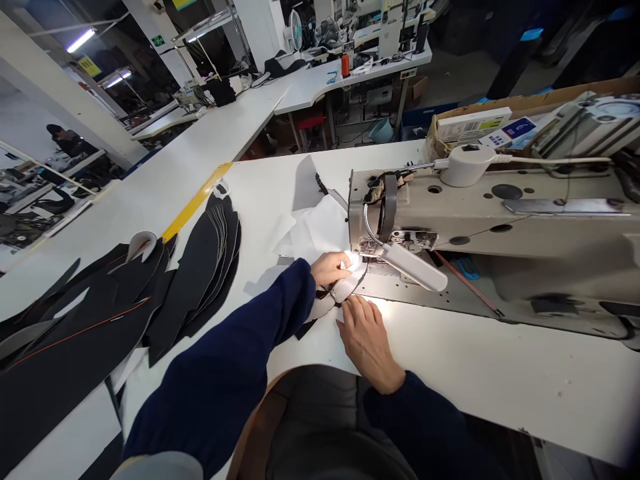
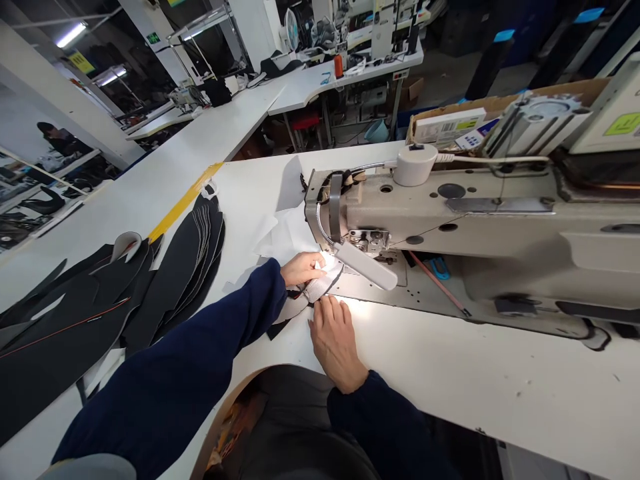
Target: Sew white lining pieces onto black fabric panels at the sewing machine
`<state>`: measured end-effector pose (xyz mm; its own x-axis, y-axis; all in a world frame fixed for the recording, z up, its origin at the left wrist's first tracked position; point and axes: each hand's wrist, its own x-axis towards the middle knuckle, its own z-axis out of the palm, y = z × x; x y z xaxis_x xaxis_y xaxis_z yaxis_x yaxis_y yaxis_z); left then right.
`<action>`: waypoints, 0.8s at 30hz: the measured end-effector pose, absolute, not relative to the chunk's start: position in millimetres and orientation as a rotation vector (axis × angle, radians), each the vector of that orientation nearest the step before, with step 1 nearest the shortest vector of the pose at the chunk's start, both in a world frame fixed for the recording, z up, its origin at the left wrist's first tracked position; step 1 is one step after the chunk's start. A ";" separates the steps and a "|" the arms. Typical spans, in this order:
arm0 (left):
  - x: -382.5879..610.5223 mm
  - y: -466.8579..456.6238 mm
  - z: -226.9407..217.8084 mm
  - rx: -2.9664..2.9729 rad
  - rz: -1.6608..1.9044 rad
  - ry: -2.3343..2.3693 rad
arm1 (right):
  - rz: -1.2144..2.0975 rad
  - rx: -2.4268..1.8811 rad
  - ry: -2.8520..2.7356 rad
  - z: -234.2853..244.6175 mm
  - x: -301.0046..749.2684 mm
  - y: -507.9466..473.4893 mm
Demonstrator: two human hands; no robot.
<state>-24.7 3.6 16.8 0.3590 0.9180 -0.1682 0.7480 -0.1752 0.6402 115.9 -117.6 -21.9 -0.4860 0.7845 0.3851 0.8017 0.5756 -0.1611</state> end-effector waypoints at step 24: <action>-16.1 -10.1 17.1 2.605 -0.175 1.384 | -0.089 -1.149 -2.482 -48.5 90.1 -118.2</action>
<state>-16.1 -10.1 17.1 0.5579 0.8077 -0.1906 0.8297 -0.5475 0.1084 90.1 -118.2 -48.5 -0.5807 0.7182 0.3834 0.7437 0.6595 -0.1090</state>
